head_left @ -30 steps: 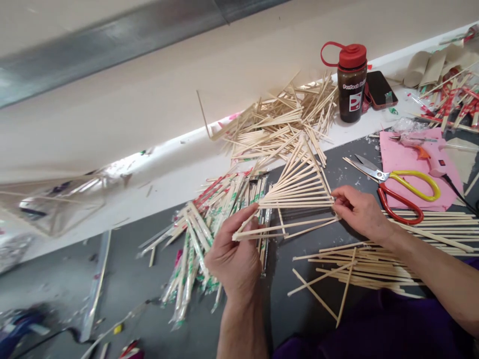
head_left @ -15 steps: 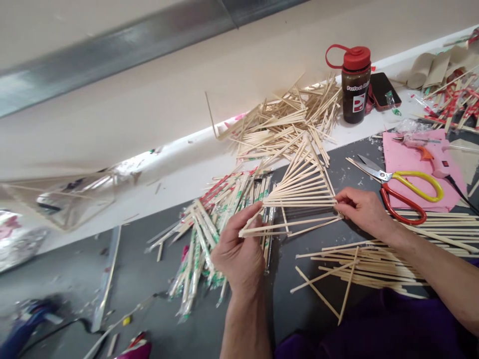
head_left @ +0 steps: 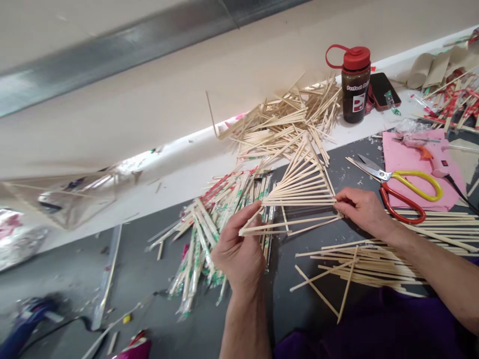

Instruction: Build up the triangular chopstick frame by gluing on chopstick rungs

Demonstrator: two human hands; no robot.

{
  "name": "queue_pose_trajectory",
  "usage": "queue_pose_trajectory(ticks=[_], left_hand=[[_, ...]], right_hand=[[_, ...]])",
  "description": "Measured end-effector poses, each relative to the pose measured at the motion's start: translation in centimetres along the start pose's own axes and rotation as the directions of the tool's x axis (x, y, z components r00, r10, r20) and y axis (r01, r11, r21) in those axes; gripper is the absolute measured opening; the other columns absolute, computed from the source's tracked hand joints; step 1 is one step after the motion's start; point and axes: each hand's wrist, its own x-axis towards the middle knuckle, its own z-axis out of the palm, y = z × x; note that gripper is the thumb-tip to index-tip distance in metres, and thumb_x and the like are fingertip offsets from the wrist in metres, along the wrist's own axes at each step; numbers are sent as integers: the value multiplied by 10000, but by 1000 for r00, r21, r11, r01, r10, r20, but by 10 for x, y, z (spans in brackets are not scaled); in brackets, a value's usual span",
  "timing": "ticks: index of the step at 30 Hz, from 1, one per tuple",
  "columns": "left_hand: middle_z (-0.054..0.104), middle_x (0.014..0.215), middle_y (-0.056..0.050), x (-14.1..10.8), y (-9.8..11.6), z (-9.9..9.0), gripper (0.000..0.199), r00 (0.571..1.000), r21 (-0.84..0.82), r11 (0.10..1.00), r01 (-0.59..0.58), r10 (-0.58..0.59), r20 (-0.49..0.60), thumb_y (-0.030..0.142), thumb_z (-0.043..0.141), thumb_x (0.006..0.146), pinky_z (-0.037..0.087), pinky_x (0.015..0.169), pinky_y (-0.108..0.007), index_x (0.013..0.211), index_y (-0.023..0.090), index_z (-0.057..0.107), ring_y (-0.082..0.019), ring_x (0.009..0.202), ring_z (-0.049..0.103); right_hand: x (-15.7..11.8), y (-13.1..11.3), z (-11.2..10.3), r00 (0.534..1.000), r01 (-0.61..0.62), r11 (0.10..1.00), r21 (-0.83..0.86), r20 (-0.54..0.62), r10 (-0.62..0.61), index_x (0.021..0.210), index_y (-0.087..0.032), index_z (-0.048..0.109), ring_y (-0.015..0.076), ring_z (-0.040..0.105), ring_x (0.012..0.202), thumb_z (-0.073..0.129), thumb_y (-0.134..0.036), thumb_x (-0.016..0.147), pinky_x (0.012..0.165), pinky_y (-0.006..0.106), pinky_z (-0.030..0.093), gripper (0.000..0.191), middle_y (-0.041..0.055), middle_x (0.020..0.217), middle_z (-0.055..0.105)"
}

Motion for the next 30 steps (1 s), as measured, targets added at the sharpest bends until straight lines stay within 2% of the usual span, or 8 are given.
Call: queue_pose_trajectory(ticks=[6,11,15,20,26,30], left_hand=[[745,913,-20,0,1,1,131,1000,-27,1000,-8,8,-4,271,724,758,508,670,-235,877,229,758,-149,826,666],[745,924,-34,0,-1,0,153,1000,2,1000,-31,31,4,288,710,766,530,745,-271,892,212,751,-172,876,676],[739,948,-47,-1,-3,-2,193,999,-14,1000,10,-10,36,320,692,772,547,704,-277,918,203,738,-182,848,686],[735,980,-36,-2,-4,-3,179,994,-120,988,96,-89,63,299,697,775,530,619,-235,933,222,732,-138,736,674],[733,973,-43,-2,-5,-3,204,989,-141,979,147,-140,55,311,721,748,531,584,-231,924,209,729,-134,698,666],[735,918,-31,-2,-2,-1,229,983,-212,960,184,-182,33,321,770,691,523,553,-216,883,203,732,-102,614,636]], right_hand=[[0,1,0,1000,1,1000,-6,3,-1,787,-198,645,126,584,598,592,-222,832,624,239,408,74,-24,644,645],[0,1,0,1000,9,1000,-6,11,-9,789,-195,645,127,581,601,577,-225,836,619,239,405,88,-17,655,649],[-1,1,-1,1000,18,1000,-16,12,-18,787,-192,639,123,565,585,567,-220,839,609,238,399,94,-18,651,640],[-2,3,-1,1000,23,999,-29,18,-23,795,-184,642,118,563,585,571,-202,835,611,234,393,84,-21,652,635],[-3,3,0,1000,28,999,-32,8,-28,797,-186,640,118,576,609,584,-191,833,618,230,396,67,-20,676,647],[-4,2,0,998,53,998,-30,21,-53,788,-187,636,121,578,613,585,-191,838,622,231,401,71,-20,672,644]])
